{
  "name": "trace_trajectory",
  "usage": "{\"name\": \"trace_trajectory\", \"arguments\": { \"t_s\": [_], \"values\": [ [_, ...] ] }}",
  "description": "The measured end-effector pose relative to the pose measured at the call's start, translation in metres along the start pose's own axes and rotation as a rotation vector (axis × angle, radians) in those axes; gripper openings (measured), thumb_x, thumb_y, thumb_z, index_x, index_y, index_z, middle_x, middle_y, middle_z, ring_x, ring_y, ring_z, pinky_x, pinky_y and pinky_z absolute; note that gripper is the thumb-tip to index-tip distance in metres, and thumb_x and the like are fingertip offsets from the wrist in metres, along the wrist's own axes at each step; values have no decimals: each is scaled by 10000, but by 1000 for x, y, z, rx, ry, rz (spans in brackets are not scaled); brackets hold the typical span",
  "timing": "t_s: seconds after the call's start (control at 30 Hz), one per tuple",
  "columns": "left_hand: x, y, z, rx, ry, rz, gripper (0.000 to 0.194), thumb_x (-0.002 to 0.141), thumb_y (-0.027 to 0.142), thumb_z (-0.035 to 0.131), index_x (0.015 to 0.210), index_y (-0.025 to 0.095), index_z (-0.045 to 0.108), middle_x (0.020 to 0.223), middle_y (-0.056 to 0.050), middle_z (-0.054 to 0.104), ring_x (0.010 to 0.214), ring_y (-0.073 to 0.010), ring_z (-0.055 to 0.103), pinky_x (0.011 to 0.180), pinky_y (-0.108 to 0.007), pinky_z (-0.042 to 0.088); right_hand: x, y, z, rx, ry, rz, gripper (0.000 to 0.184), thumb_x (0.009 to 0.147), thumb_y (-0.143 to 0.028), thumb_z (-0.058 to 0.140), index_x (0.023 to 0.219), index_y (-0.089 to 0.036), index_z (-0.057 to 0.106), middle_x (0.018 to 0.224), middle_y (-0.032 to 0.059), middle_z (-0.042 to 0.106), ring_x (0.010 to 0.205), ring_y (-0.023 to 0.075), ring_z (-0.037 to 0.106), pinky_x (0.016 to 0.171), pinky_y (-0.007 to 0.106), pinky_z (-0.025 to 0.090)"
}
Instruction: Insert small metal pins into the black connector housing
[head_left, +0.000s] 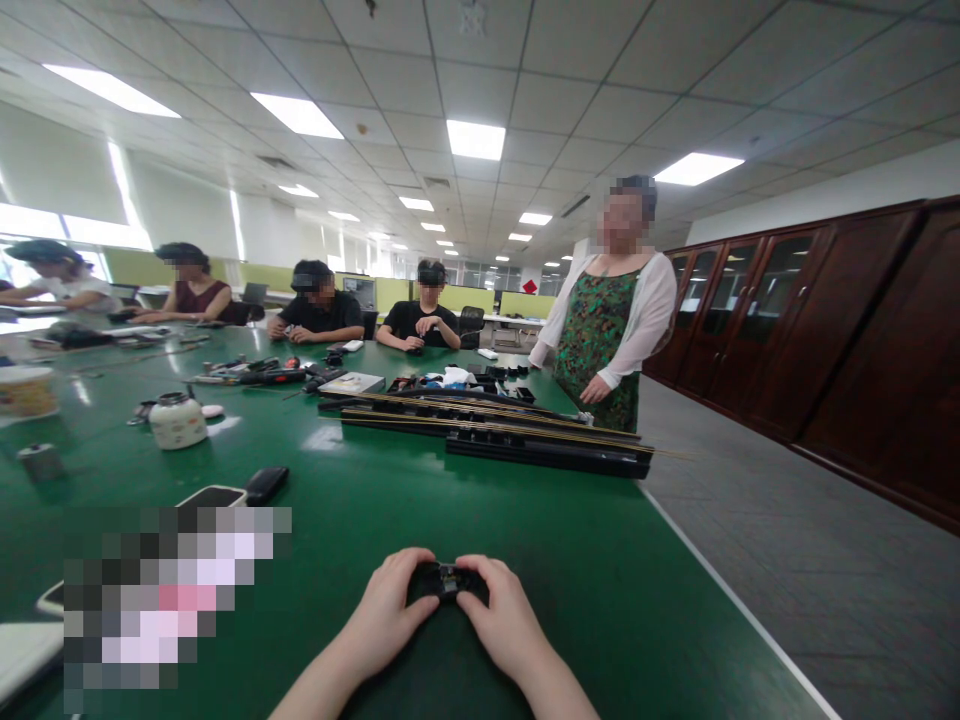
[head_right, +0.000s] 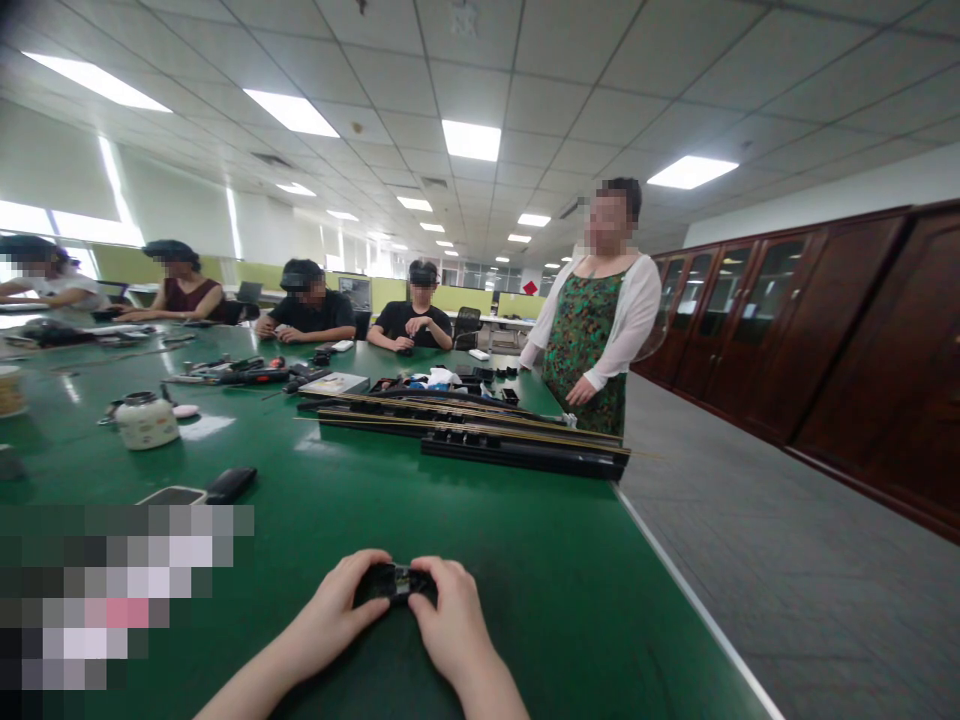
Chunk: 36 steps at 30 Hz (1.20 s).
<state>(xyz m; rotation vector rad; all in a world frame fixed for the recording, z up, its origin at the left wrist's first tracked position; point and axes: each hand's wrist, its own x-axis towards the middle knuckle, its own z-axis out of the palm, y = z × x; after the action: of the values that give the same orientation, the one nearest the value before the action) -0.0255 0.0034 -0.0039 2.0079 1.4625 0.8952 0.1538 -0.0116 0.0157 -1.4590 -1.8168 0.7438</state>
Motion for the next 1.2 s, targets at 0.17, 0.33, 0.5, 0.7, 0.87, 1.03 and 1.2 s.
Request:
{"name": "trace_trajectory", "arguments": {
  "t_s": [0.17,0.33,0.5,0.7,0.87,1.03,1.2],
  "values": [
    [1,2,0,-44,-8,-10,370,640,150,549,1008,193,551,998,-65,620,971,-227,550,886,-368,415,1,1,0,4,11,6,349,672,-154,539,998,-245,624,1046,22,635,1030,202,546,940,333,381],
    [2,-2,3,-54,6,-8,393,636,137,542,1027,181,546,1006,-74,621,973,-228,553,891,-372,416,2,1,1,8,14,-31,329,664,-149,545,969,-236,634,1026,22,644,1013,197,555,931,330,384],
    [2,-4,4,-37,11,18,395,645,138,546,1036,192,541,1036,-72,620,988,-225,550,894,-367,413,1,-2,1,-22,-4,-40,267,659,-198,597,915,-247,658,1067,31,628,1058,207,532,957,348,360],
    [-1,4,0,62,-28,38,276,631,214,589,906,215,565,924,-41,626,896,-226,558,800,-346,426,0,-2,2,-46,0,-19,270,634,-202,626,898,-252,655,1082,36,617,1076,209,518,960,354,353],
    [-2,5,-1,72,-34,31,375,617,207,604,987,230,549,1005,-47,612,967,-233,541,856,-361,403,0,-2,2,-55,-4,-17,205,649,-196,610,844,-244,653,1050,33,628,1059,206,527,945,350,364],
    [-1,4,0,68,-34,36,342,627,218,602,966,229,558,984,-45,619,945,-230,549,842,-354,411,0,-3,1,-48,-14,-21,209,661,-198,602,855,-250,660,1070,31,625,1077,207,520,953,354,356],
    [-1,7,-2,69,-30,44,307,636,209,588,942,225,565,964,-40,625,924,-223,551,828,-345,416,0,-2,1,-45,-16,-23,218,676,-200,595,874,-258,664,1074,29,626,1085,205,518,960,358,350]
  ]
}}
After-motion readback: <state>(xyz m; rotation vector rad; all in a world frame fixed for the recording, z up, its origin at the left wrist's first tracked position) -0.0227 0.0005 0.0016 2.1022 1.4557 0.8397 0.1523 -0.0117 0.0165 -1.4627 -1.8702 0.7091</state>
